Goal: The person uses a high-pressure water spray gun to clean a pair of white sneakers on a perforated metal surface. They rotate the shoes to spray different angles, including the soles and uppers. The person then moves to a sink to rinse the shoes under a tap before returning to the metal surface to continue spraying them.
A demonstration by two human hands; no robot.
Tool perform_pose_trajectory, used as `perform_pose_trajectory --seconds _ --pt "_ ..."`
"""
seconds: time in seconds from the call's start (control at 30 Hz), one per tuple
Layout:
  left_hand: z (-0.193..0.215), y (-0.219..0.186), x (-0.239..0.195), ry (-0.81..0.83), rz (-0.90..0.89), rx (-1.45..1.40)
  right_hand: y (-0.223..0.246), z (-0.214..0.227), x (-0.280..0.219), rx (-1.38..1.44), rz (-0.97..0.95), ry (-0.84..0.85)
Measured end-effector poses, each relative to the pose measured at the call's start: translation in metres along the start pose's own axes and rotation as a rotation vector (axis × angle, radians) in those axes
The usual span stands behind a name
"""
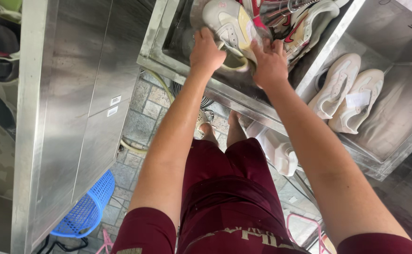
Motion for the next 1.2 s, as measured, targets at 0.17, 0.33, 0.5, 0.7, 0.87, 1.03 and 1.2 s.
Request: perform_pose_trajectory --seconds 0.17,0.33,0.5,0.7,0.87,1.03,1.2 --pt "0.032 -0.035 0.006 -0.344 -0.311 -0.231 -0.025 0.021 -0.034 0.31 -0.031 -0.22" --pt "0.007 -0.074 0.021 -0.226 -0.519 0.305 -0.041 0.029 -0.062 0.491 -0.256 -0.568" --pt "0.017 -0.093 0.038 0.013 -0.355 0.314 -0.036 0.038 -0.038 0.529 -0.254 -0.493" --pt "0.002 -0.078 0.055 0.195 -0.274 0.269 -0.122 0.064 -0.044 0.583 -0.521 -0.379" --pt "-0.021 -0.074 0.066 0.215 -0.2 0.349 -0.242 0.117 -0.017 0.17 -0.133 -0.699" --pt "-0.013 -0.07 0.026 -0.16 -0.398 0.337 -0.249 0.122 -0.016 0.468 -0.136 -0.64" --pt "0.033 -0.051 -0.054 -0.249 -0.513 -0.085 -0.199 0.098 -0.057 0.274 -0.007 -0.568"
Point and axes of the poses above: each hand's wrist, its own x-axis towards the middle knuckle, its own z-axis out of the back of the hand, y = z × x, the point moved 4 cm from there along x, towards the middle knuckle, and after that the axes turned 3 degrees about -x, right-handed, at the moved point
